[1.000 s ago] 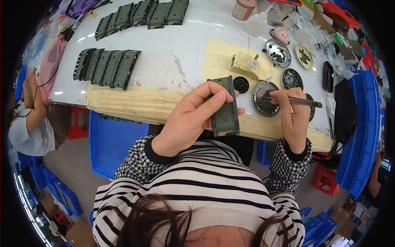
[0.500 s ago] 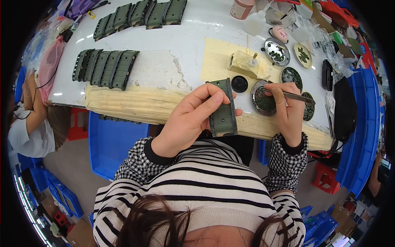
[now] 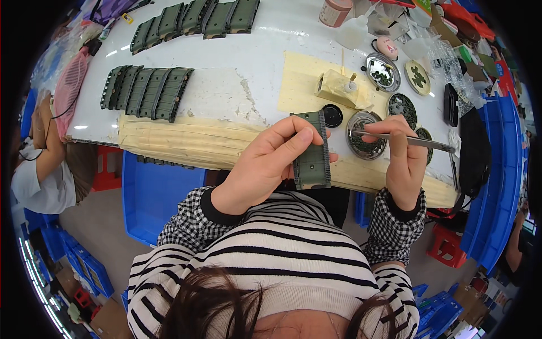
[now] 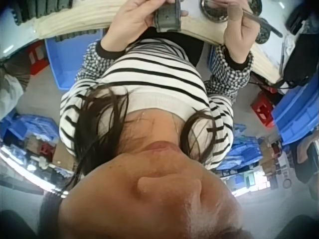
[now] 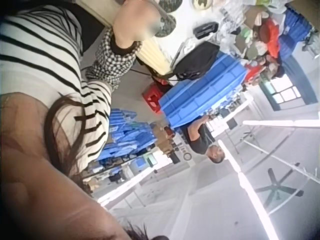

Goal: Assembling and applying details to small plastic toy tank models using a stylus and brush.

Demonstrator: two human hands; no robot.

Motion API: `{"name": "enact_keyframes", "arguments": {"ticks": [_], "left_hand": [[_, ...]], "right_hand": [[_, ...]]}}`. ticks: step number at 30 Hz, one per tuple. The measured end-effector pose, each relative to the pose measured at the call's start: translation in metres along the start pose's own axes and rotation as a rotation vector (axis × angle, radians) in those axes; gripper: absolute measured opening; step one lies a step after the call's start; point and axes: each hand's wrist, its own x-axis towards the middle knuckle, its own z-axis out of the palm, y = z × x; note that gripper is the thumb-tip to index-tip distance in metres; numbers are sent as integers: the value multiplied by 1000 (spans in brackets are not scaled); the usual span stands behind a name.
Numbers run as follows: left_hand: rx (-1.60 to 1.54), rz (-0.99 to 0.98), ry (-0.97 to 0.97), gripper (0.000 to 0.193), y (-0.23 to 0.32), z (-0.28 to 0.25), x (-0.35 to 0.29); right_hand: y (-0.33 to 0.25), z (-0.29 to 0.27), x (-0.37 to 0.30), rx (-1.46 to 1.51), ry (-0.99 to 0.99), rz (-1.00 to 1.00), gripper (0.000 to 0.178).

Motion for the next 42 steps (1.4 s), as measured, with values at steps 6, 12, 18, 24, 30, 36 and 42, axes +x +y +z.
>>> {"name": "enact_keyframes", "arguments": {"ticks": [6, 12, 18, 24, 30, 36, 42], "left_hand": [[-103, -123, -156, 31, -3, 4, 7], [-187, -121, -142, 28, -2, 4, 5], [-263, -61, -94, 26, -5, -2, 7], [-220, -45, -37, 26, -3, 4, 6], [-243, -32, -65, 24, -5, 1, 6], [-229, -29, -71, 23, -6, 1, 6], [-234, -46, -71, 23, -5, 0, 4]], "right_hand": [[-18, 17, 5, 296, -178, 16, 34], [-23, 27, 1, 270, -100, 34, 22], [-33, 34, -6, -407, -98, -576, 35], [-34, 42, -5, -567, -86, -652, 31], [-34, 43, -3, -609, -82, -684, 32], [-31, 43, -2, -594, -74, -704, 32], [-30, 41, -1, -531, -81, -685, 29]]}}
